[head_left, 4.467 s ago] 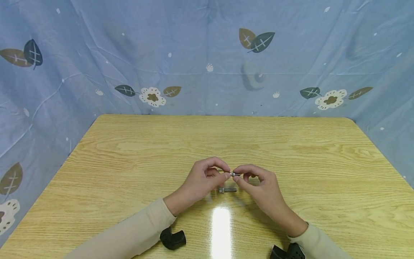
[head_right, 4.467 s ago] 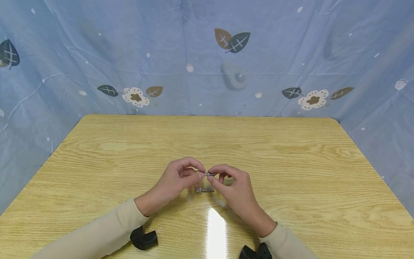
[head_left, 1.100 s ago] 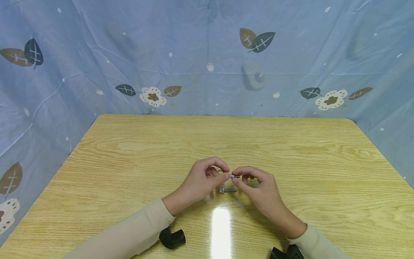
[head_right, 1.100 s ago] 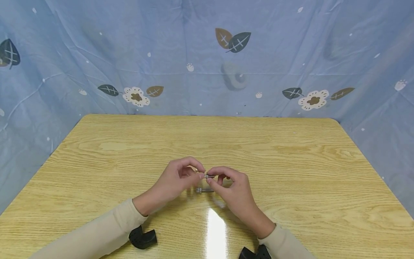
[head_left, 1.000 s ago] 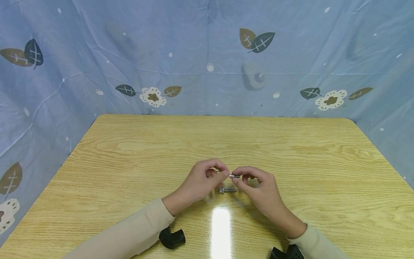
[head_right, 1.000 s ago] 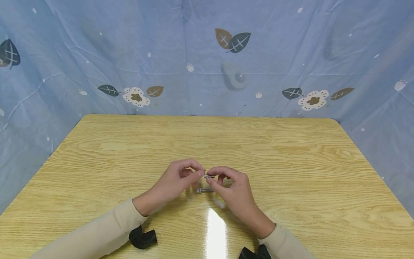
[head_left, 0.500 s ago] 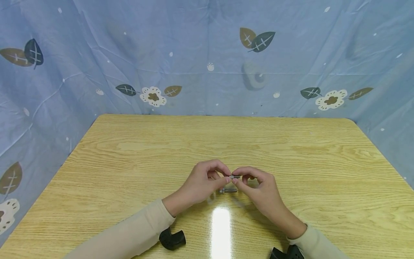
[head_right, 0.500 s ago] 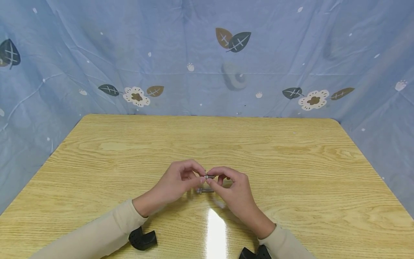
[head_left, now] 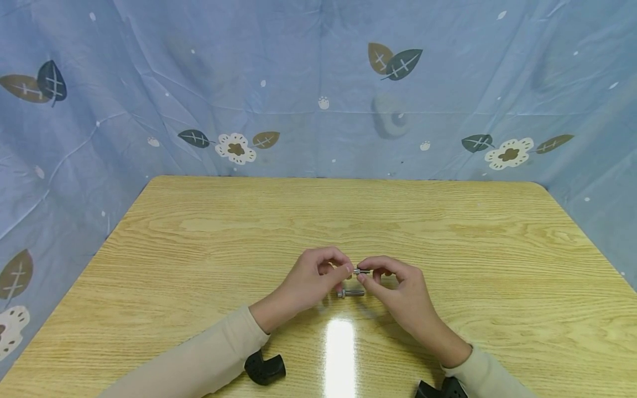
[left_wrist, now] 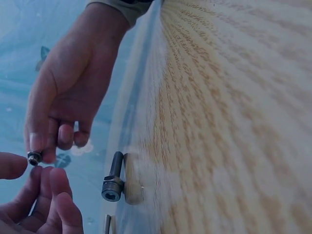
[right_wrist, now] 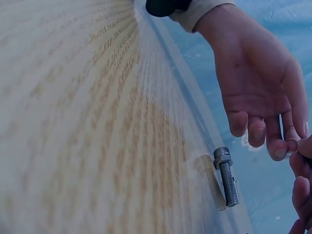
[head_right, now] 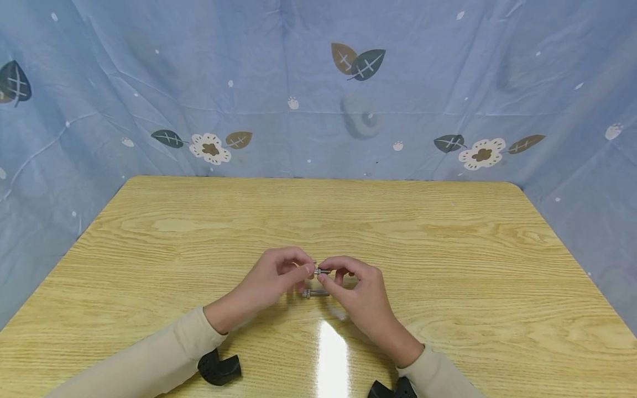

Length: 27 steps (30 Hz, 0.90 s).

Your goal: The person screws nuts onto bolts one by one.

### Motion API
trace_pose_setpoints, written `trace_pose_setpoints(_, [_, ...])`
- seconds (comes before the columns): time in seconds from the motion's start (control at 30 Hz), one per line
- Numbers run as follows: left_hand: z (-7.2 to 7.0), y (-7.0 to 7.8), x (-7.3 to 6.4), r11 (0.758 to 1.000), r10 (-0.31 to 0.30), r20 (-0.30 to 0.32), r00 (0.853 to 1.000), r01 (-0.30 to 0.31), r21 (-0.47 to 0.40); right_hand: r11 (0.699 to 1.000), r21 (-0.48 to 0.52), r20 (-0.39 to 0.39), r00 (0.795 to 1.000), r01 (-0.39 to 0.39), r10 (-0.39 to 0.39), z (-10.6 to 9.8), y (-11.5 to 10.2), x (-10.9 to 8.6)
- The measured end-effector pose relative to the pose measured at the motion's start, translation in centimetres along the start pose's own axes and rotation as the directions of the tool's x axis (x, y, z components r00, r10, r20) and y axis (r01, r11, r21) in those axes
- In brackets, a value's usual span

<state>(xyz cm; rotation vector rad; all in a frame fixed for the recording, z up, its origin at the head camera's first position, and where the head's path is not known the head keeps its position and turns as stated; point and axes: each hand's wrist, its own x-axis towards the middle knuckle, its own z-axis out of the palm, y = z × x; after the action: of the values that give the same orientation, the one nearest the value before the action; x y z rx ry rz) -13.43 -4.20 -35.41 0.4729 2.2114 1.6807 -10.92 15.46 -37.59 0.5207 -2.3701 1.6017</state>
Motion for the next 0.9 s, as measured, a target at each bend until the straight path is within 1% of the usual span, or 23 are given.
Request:
trace_pose_setpoints(0.1, [0.0, 0.02, 0.01, 1.0, -0.004, 0.017, 1.0, 0.004, 0.005, 1.0, 0.0, -0.003, 1.0, -0.014, 0.014, 0.01, 0.0, -0.02])
trace_pose_setpoints(0.23, [0.01, 0.03, 0.05, 1.0, -0.006, 0.028, 1.0, 0.006, -0.01, 1.0, -0.013, -0.003, 1.0, -0.021, 0.021, -0.03, 0.03, -0.01])
trace_pose_setpoints(0.5, [0.09, 0.2, 0.05, 1.0, -0.005, 0.011, 1.0, 0.006, -0.028, 1.0, 0.005, 0.002, 1.0, -0.005, 0.005, -0.01, 0.04, 0.08])
trace_pose_setpoints(0.83, [0.09, 0.18, 0.03, 0.999, 0.027, 0.013, 1.0, -0.027, -0.038, 1.0, 0.006, -0.009, 1.0, 0.0, 0.0, -0.07, 0.09, 0.12])
trace_pose_setpoints(0.9, [0.07, 0.17, 0.03, 0.999, 0.044, 0.009, 0.999, -0.043, -0.033, 1.0, 0.011, -0.01, 1.0, 0.0, 0.0, -0.06, 0.08, 0.13])
